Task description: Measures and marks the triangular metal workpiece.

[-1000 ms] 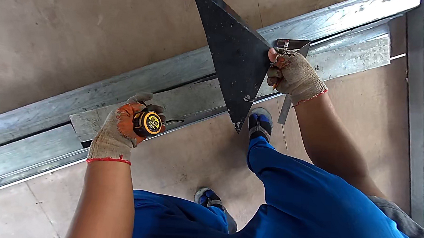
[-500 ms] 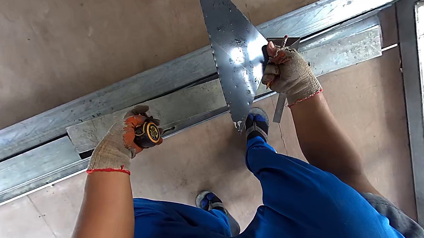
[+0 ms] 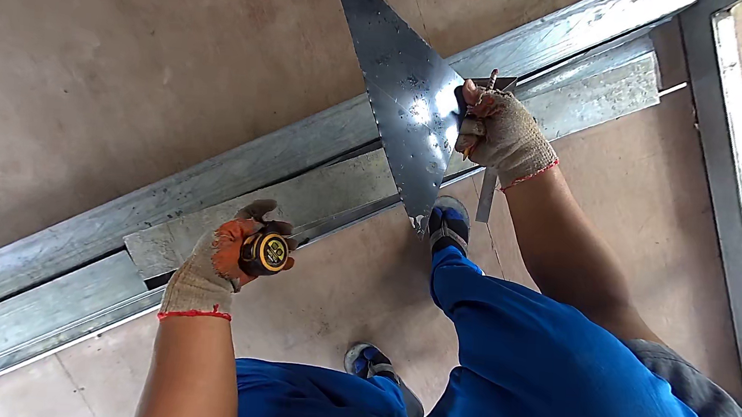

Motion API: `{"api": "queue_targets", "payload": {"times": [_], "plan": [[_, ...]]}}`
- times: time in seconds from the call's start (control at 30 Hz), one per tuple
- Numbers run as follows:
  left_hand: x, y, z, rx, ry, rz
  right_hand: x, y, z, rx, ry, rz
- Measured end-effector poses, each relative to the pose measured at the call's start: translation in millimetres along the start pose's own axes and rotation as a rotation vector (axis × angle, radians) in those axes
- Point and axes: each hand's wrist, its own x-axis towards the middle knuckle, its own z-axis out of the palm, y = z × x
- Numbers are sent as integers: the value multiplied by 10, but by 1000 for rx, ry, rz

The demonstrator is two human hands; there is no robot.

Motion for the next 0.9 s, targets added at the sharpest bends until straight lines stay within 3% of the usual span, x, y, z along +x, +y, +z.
{"api": "queue_targets", "payload": {"times": [0.2, 0.33, 0.5, 0.57, 0.63, 0.7, 0.9], "plan": [[126, -77, -30, -21, 117, 7, -18, -39, 7, -38, 17, -13], [166, -158, -29, -144, 395, -91, 2, -42, -26, -64, 52, -22], [158, -178, 54, -158, 233, 16, 22, -40, -33, -134, 107, -29], [236, -175, 49, 79, 227, 133, 42, -13, -16, -212, 133, -19], [201, -63, 177, 602, 352, 257, 63, 55, 11, -309, 186, 8], [169, -52, 342, 937, 461, 360, 72, 178, 35, -423, 245, 23], [445, -353, 384, 1244, 545, 431, 134, 563, 25, -827, 382, 1]]}}
